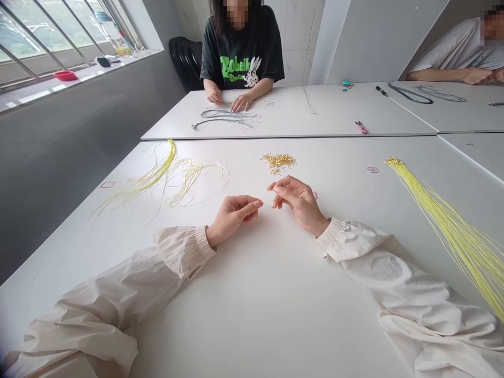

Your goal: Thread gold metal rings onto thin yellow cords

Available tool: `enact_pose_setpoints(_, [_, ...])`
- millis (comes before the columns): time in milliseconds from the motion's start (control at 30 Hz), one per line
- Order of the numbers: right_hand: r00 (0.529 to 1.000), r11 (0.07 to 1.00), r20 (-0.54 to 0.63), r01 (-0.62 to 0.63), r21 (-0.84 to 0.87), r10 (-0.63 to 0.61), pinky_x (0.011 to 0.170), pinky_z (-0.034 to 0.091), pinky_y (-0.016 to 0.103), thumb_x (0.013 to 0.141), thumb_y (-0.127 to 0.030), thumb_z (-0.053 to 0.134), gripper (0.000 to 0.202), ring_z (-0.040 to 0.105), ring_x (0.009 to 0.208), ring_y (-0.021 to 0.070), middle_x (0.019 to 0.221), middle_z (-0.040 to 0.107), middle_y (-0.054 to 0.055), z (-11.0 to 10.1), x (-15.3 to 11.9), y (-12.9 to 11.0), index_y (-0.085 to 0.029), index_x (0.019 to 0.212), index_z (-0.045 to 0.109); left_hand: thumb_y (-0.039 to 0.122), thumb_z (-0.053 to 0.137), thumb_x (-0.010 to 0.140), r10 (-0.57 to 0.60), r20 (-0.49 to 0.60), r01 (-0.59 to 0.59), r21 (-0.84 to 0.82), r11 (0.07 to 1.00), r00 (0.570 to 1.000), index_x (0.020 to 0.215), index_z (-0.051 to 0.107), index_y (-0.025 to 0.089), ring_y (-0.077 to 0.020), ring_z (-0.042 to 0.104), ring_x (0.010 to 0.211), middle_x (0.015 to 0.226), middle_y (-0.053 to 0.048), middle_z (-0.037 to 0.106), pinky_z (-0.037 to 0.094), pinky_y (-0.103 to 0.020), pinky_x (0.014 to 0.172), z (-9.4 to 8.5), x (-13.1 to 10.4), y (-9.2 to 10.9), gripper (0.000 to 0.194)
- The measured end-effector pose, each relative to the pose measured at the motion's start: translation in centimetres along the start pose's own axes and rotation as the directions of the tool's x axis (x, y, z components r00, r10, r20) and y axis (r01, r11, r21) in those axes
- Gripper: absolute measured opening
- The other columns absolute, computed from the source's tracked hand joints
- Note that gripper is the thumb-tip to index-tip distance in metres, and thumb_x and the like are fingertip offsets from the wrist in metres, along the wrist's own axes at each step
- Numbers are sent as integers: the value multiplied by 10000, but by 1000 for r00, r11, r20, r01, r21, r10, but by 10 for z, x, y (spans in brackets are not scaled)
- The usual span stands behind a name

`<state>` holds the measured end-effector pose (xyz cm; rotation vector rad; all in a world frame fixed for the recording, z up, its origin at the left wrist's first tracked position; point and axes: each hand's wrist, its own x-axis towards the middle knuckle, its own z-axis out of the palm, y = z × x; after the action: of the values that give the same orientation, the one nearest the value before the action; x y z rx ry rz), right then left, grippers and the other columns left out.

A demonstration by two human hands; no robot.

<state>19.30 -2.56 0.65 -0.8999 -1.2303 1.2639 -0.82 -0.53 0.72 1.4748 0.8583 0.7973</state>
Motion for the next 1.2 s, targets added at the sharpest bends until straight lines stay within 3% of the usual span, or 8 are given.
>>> enact_pose_setpoints(100, [990, 946, 35, 140, -293, -136, 694, 496, 331, 910, -345, 620, 130, 606, 614, 111, 1021, 654, 19, 8, -7, 1, -223, 872, 639, 397, 659, 866, 6, 26, -6, -14, 1000, 1000, 833, 726, 117, -83, 472, 562, 670, -18, 600, 397, -230, 551, 0, 0, 0, 290])
enact_pose_setpoints(233, [967, 832, 105, 252, -495, -230, 695, 494, 344, 946, -344, 564, 145, 600, 638, 136, 906, 628, 19, 13, -13, 4, -234, 876, 629, 363, 626, 884, 0, 79, 4, -56, 998, 997, 895, 738, 114, -93, 493, 587, 714, -39, 635, 415, -243, 581, -2, 1, 1, 273])
enact_pose_setpoints(467, [931, 711, 167, 357, -606, -325, 673, 480, 332, 965, -253, 514, 144, 560, 684, 159, 800, 583, 28, 12, -13, 7, -236, 858, 610, 281, 613, 858, -26, 98, 37, -111, 993, 995, 852, 735, 108, -108, 536, 598, 719, -57, 667, 431, -252, 590, -2, 2, 3, 212])
enact_pose_setpoints(600, [911, 657, 197, 399, -640, -362, 684, 461, 339, 960, -205, 499, 155, 537, 708, 171, 749, 560, 27, 13, -14, 6, -232, 847, 602, 331, 619, 875, -23, 86, 31, -93, 995, 996, 824, 724, 112, -102, 527, 592, 704, -47, 654, 428, -247, 585, -2, 1, 3, 248])
enact_pose_setpoints(833, [964, 799, 99, 261, -541, -247, 733, 495, 341, 895, -179, 521, 104, 591, 753, 164, 945, 629, 38, 6, -13, 7, -217, 967, 585, 383, 635, 878, -31, 20, 33, -68, 997, 999, 822, 702, 112, -77, 478, 548, 665, -18, 609, 387, -224, 541, -1, 0, 1, 284])
enact_pose_setpoints(1000, [977, 828, 75, 208, -521, -198, 799, 490, 355, 860, -188, 566, 124, 594, 778, 167, 972, 632, 39, 4, -12, 8, -211, 978, 594, 395, 633, 877, -32, 13, 33, -61, 998, 999, 823, 699, 113, -76, 473, 544, 660, -17, 602, 380, -225, 538, 0, 0, 1, 295])
enact_pose_setpoints(1067, [977, 828, 84, 209, -520, -194, 774, 485, 342, 893, -251, 580, 59, 587, 760, 163, 916, 633, 30, 6, -11, 9, -214, 933, 602, 398, 633, 877, -24, 8, 24, -55, 998, 1000, 817, 696, 115, -77, 472, 543, 660, -16, 602, 379, -225, 537, 0, 0, 2, 295])
enact_pose_setpoints(1200, [974, 820, 115, 228, -526, -197, 681, 461, 317, 945, -308, 542, 146, 553, 679, 153, 743, 583, 5, 9, -11, 8, -219, 840, 593, 413, 624, 880, -8, -21, 7, -21, 1000, 1000, 812, 698, 121, -77, 464, 532, 657, -14, 597, 377, -229, 528, 1, -1, 2, 308])
